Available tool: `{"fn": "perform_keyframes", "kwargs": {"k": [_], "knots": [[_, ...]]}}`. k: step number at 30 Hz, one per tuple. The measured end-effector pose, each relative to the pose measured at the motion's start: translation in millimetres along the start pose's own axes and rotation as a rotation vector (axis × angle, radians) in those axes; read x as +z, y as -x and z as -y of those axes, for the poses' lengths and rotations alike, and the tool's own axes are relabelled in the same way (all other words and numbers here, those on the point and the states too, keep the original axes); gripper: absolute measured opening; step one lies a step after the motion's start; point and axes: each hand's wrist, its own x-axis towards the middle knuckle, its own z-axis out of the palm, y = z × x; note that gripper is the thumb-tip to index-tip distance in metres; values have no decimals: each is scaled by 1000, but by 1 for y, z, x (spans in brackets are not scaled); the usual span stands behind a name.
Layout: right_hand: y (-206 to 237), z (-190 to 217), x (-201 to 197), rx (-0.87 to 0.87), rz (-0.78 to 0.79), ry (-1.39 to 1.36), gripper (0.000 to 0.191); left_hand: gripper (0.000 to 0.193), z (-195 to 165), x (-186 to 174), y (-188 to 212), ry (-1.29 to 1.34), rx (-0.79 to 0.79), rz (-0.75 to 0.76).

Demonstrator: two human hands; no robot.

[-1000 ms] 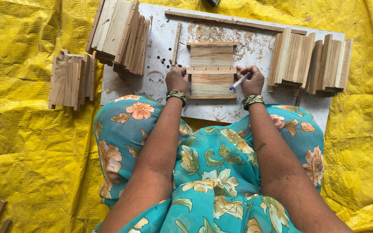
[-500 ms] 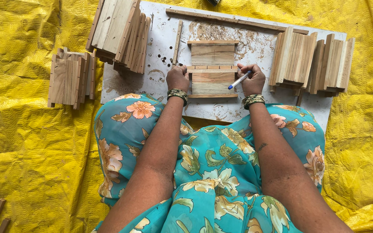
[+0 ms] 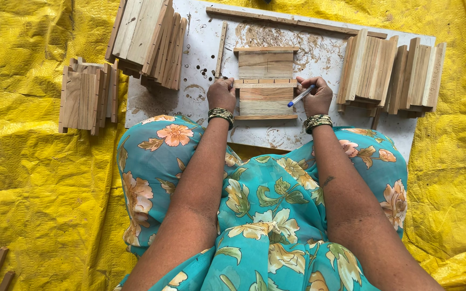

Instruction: The person sits on a tarp with a white board holding stacks of small wooden pieces. They pick up wooden pieces, hold them against a template piece, and mark lines on them with a pen, then set the marked pieces into stacks beside the board.

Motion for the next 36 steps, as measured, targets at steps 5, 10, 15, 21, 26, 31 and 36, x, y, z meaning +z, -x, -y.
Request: {"fn": "perform_keyframes", "kwargs": {"k": [5, 10, 15, 21, 26, 31, 36], "knots": [[1, 3, -2, 73, 22, -99, 21, 30, 3, -1, -1, -39, 84, -20], [1, 5, -2, 94, 34, -197, 21, 29, 4, 0, -2, -45, 92, -5], [1, 4, -4, 101, 7, -224, 19, 28, 3, -3, -3, -99, 137, 11], [-1, 6, -25, 165, -190, -386, 13, 49, -3, 1, 3, -358, 197, 142], [12, 5, -32, 136, 11, -344, 15, 47, -17, 44, 31, -356, 564, 182], [15, -6, -28, 95, -1, -166, 44, 77, -22, 66, 51, -448, 755, 287], [13, -20, -26, 171, -28, -168, 18, 102, -31, 61, 55, -484, 805, 348]]}}
